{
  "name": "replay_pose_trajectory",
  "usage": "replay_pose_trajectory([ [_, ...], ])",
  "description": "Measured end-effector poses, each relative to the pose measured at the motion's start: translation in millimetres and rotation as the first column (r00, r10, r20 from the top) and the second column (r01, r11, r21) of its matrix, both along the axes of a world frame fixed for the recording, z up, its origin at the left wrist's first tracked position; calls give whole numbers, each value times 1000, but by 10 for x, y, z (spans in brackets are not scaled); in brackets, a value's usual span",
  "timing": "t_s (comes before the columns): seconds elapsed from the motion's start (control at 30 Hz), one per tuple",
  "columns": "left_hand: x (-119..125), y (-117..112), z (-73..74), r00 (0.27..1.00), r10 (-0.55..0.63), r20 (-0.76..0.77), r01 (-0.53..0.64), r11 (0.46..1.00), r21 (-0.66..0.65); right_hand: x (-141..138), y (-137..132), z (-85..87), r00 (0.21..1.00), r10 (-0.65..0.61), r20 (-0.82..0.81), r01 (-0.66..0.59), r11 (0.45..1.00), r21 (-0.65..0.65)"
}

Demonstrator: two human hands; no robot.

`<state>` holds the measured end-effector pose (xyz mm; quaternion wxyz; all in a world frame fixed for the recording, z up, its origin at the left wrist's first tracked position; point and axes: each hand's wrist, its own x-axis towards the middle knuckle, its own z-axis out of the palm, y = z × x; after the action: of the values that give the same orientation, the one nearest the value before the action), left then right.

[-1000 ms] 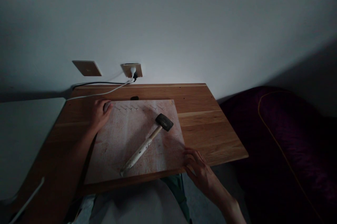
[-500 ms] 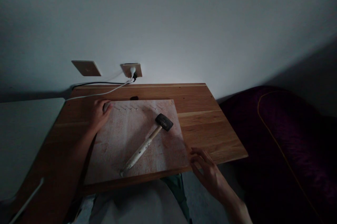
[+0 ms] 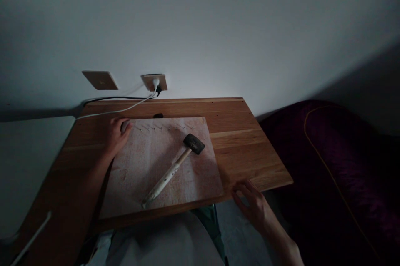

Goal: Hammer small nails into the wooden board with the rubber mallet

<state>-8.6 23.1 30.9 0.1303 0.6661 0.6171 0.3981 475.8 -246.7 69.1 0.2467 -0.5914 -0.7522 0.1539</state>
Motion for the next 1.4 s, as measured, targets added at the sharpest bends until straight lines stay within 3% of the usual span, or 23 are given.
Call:
replay_pose_trajectory([
  [0.13,6,-15,26,1000,-4,-8,4,1000,-9,-122,-80,11,999,-24,-39,22,998,-53],
  [0.37,24,-17,82,999,49,24,-47,997,-59,-192,-167,-36,999,-47,8,46,996,82],
  [0.5,8,-44,122,993,97,59,-94,994,-51,-213,-165,-8,1000,-27,7,26,997,73],
  [0.9,-44,-20,23,994,94,51,-93,995,-31,-204,-152,88,1000,0,-1,0,999,53],
  [1.17,-50,-41,31,997,71,21,-71,997,-16,-291,-90,-72,997,-71,-7,71,994,82],
  [1.27,-60,-37,3,994,106,-4,-106,994,3,-392,-48,-78,990,-99,-105,100,995,2],
  [1.4,46,-104,99,993,83,-83,-81,996,28,-742,100,1,909,-190,-371,91,959,-270],
])
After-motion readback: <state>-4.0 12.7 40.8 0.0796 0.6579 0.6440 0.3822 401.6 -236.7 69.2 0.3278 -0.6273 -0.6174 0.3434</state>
